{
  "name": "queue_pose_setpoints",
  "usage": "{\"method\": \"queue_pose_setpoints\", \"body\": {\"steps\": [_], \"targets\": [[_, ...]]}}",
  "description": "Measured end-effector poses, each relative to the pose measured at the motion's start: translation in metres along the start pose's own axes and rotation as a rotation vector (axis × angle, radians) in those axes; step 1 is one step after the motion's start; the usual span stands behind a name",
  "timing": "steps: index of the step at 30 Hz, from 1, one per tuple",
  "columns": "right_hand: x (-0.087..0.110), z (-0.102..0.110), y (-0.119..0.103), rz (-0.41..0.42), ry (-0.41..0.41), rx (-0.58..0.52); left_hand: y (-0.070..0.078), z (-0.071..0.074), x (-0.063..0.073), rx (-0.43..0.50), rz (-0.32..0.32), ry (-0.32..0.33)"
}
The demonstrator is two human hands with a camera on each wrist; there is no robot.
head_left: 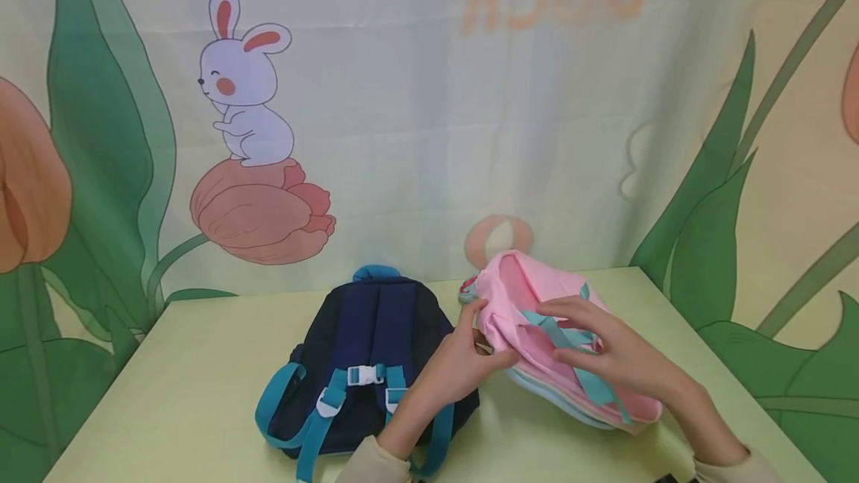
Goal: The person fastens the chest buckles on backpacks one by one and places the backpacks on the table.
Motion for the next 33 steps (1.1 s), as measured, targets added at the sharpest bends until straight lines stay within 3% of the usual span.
{"method": "queue_pose_setpoints", "body": {"steps": [5,14,22,27,33], "targets": [[0.009,0.012,0.008,-0.086,0.047,0.065,-0.008,-0.003,0.000,-0.029,0.020,-0.023],[0.022,0.029,0.022,-0.105,0.081,0.076,-0.012,-0.006,-0.001,-0.087,0.004,-0.062],[0.031,0.038,0.037,-0.121,0.080,0.124,-0.021,-0.014,0.003,-0.069,0.102,-0.170],[0.037,0.042,0.045,-0.143,0.078,0.131,-0.023,-0.017,0.004,-0.156,0.107,-0.188],[0.045,0.047,0.056,-0.207,0.084,0.157,-0.017,-0.018,0.000,-0.278,0.056,-0.189]]}}
Point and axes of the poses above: each hand's wrist, its own x-axis away from the middle knuckle, its own z-axis out of the back of the hand, y = z × x, the point moved 8 cm from there along -x, towards the middle knuckle, and after that the axes turned 4 degrees about y, right-handed, at the moved point
